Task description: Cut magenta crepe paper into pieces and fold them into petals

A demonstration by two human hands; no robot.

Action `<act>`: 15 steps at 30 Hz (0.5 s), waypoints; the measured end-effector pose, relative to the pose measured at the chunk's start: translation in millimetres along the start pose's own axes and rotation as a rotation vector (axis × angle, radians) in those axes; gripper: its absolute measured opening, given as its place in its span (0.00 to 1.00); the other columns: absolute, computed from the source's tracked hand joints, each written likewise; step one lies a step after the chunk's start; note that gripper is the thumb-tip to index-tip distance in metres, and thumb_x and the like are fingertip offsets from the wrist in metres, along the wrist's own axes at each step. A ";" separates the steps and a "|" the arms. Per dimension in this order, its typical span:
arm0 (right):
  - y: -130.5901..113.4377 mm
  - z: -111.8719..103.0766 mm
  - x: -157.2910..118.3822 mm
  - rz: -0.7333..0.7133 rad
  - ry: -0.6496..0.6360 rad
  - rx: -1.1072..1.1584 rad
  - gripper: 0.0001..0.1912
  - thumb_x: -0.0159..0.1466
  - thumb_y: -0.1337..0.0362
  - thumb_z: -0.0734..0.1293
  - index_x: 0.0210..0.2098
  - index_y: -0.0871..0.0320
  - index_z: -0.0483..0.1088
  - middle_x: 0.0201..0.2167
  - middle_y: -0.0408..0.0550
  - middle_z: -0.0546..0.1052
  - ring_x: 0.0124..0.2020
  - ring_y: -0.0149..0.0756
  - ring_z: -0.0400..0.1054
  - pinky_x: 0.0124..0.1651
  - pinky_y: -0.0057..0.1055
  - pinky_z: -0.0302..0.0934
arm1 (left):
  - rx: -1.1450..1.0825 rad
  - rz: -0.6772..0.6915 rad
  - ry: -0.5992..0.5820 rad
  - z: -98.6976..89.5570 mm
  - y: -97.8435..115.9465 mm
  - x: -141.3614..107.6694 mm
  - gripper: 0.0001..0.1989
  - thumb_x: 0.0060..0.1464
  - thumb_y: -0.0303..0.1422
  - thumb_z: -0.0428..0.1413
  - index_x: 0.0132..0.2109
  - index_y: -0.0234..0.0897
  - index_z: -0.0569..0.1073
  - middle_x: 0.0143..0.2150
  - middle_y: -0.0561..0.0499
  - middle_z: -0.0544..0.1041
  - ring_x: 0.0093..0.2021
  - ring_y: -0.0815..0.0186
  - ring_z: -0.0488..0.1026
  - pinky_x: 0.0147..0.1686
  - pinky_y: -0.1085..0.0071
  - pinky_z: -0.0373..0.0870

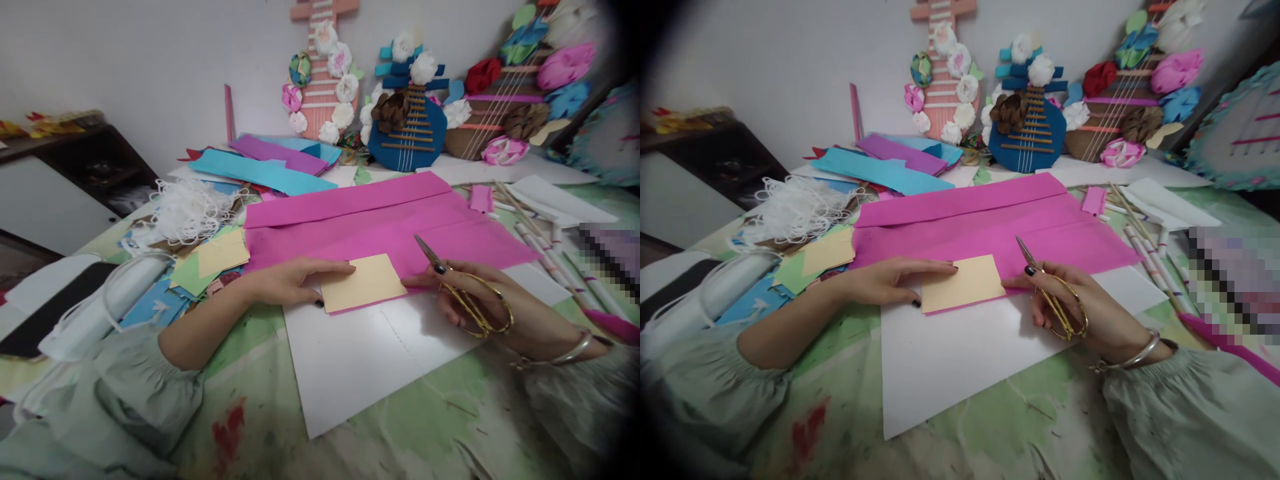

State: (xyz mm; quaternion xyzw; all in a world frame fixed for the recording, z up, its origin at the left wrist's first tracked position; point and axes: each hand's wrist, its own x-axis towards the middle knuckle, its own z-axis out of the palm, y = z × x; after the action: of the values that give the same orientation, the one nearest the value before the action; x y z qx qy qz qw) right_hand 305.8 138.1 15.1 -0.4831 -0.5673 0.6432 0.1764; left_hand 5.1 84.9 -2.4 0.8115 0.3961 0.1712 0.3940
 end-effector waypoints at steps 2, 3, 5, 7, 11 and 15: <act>1.6 -2.4 0.7 0.011 -0.013 0.014 0.26 0.60 0.50 0.64 0.45 0.67 0.70 0.14 0.42 0.67 0.14 0.25 0.56 0.16 0.20 0.46 | 0.004 0.000 0.023 1.0 -0.9 0.1 0.30 0.55 0.27 0.55 0.63 0.43 0.58 0.65 0.49 0.58 0.66 0.62 0.53 0.64 0.63 0.51; 2.5 -3.8 1.3 0.008 -0.023 0.020 0.26 0.60 0.49 0.64 0.45 0.67 0.71 0.14 0.43 0.67 0.15 0.25 0.56 0.16 0.20 0.46 | 0.011 -0.006 0.033 1.5 -1.3 0.3 0.30 0.55 0.27 0.55 0.63 0.43 0.58 0.65 0.49 0.59 0.65 0.62 0.53 0.63 0.63 0.51; 3.9 -6.2 2.3 -0.004 -0.043 0.029 0.27 0.60 0.49 0.64 0.45 0.67 0.72 0.15 0.43 0.67 0.15 0.25 0.56 0.16 0.20 0.47 | 0.028 -0.023 0.053 2.1 -1.5 0.9 0.30 0.55 0.28 0.56 0.63 0.43 0.59 0.65 0.49 0.59 0.65 0.62 0.55 0.63 0.63 0.53; 4.8 -7.9 3.3 -0.013 -0.055 0.035 0.27 0.59 0.48 0.64 0.45 0.67 0.72 0.15 0.43 0.67 0.16 0.25 0.56 0.16 0.21 0.47 | 0.036 -0.026 0.073 2.4 -1.0 1.8 0.29 0.55 0.29 0.56 0.63 0.43 0.59 0.65 0.48 0.59 0.64 0.62 0.56 0.62 0.63 0.53; 6.1 -9.5 3.9 -0.008 -0.085 0.048 0.26 0.60 0.48 0.64 0.45 0.66 0.72 0.16 0.44 0.68 0.17 0.26 0.57 0.17 0.22 0.49 | 0.070 -0.020 0.121 3.1 0.2 3.8 0.30 0.54 0.30 0.58 0.62 0.42 0.59 0.66 0.46 0.56 0.66 0.61 0.53 0.63 0.61 0.52; 7.5 -10.5 2.6 0.005 -0.097 0.135 0.23 0.62 0.50 0.62 0.46 0.62 0.71 0.17 0.42 0.67 0.17 0.26 0.56 0.17 0.23 0.48 | 0.089 -0.032 0.129 4.6 -0.8 4.9 0.30 0.54 0.29 0.57 0.62 0.43 0.59 0.67 0.45 0.55 0.66 0.61 0.52 0.63 0.58 0.51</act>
State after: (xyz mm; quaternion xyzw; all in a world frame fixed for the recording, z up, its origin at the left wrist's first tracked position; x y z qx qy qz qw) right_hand 315.7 143.8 8.4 -0.4397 -0.5292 0.7032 0.1793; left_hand 10.4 86.7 -6.1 0.8090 0.4411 0.1991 0.3337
